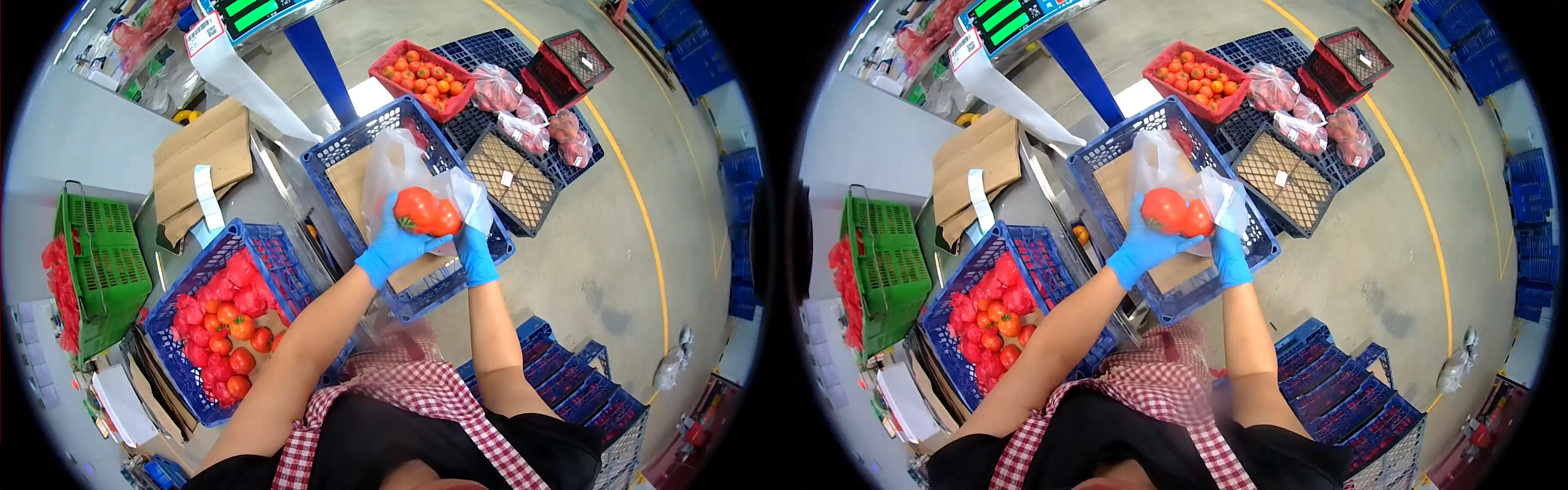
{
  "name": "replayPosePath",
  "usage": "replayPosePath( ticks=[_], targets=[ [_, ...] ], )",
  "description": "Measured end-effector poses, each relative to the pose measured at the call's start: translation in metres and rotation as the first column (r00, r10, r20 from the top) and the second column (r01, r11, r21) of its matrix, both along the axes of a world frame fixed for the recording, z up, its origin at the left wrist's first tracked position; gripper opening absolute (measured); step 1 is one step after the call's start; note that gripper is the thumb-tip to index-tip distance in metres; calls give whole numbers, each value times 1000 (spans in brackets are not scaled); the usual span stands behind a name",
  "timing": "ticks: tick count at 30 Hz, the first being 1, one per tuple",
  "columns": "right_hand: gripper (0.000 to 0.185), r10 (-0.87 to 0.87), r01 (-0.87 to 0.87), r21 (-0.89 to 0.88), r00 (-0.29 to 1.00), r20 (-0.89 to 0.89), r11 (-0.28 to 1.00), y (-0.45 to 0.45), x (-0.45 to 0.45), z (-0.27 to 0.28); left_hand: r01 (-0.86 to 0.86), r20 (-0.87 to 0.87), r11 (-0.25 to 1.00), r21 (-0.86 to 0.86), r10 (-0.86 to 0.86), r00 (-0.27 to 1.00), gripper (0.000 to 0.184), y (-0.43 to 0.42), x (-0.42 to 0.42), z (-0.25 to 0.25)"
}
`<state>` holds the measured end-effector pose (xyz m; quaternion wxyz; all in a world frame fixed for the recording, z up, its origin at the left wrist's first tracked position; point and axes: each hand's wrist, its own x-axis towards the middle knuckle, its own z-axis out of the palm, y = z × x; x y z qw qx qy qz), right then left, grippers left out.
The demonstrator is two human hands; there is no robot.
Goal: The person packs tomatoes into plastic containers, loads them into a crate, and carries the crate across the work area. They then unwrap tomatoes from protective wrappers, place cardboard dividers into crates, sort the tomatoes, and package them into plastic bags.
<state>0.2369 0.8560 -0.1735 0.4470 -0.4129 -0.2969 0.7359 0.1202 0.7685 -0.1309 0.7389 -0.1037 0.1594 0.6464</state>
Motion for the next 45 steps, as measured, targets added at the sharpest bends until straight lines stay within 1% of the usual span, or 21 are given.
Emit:
replayPosePath(
  ticks=[4,7,8,10,12,15,19,22,25,27,29,30,31,33,36,38,39,41,42,43,45],
  targets=[
    [38,106,-193,-317,957,-272,928,-10,1,11,-127,241,991,-36,132,961,83,12,7,6],
    [37,17,-47,-293,994,-104,955,-27,-3,-2,-260,-35,948,-184,258,965,82,32,13,-11],
    [37,-80,76,-128,997,-23,989,-32,-6,-6,-289,-139,931,-222,263,955,83,36,13,-24],
    [46,-149,118,209,979,137,971,-25,0,-13,-271,-341,924,-268,172,924,82,31,9,-49],
    [54,-127,111,97,975,179,989,-25,7,-11,-287,-514,897,-335,81,854,71,19,10,-57],
    [59,-102,104,-7,984,148,995,-28,0,16,-231,-805,913,-337,-153,573,58,9,4,-89],
    [63,-53,49,29,988,147,998,-25,-6,14,-210,-757,824,-526,-341,558,53,6,-12,-105],
    [60,2,-10,45,983,182,999,-30,-3,29,-186,-849,834,-520,-481,218,50,1,-34,-100],
    [60,100,-129,121,971,216,984,-21,8,22,152,-880,867,-475,-472,-53,44,-11,-45,-33],
    [54,131,-137,19,972,197,990,-18,14,19,455,-938,833,-314,-347,-13,37,-43,-58,58],
    [50,301,-302,-218,953,-37,928,-16,35,0,356,-894,894,-271,-371,252,26,-91,-79,125],
    [49,343,-315,-314,939,37,896,-16,36,15,166,-926,960,-226,-265,268,26,-115,-94,141],
    [41,442,-403,-276,892,93,873,-19,41,17,-43,-953,983,-178,-161,257,25,-147,-113,153],
    [28,612,-553,-318,780,128,770,-25,42,29,-534,-997,845,-27,-62,-47,27,-215,-149,143],
    [21,640,-700,-26,637,429,714,-98,4,82,-700,-829,665,-262,-527,-189,43,-372,-185,86],
    [20,622,-740,177,650,436,649,-153,-36,130,-628,-808,662,-410,-583,-87,54,-414,-160,56],
    [23,649,-804,297,593,477,516,-153,-52,149,-578,-776,653,-489,-628,-52,59,-397,-140,51],
    [35,723,-879,477,328,608,-2,-199,-87,186,-603,-421,664,-442,-747,-514,74,-382,-103,55],
    [36,692,-768,604,317,649,-214,-225,-106,187,-621,-486,642,-450,-759,-433,76,-378,-99,49],
    [35,569,-716,518,204,797,-469,-250,-123,182,-635,-549,624,-455,-758,-352,79,-377,-99,39],
    [33,291,-550,338,175,941,-764,-296,-140,140,-651,-620,627,-428,-728,-292,83,-383,-101,29]
  ],
)
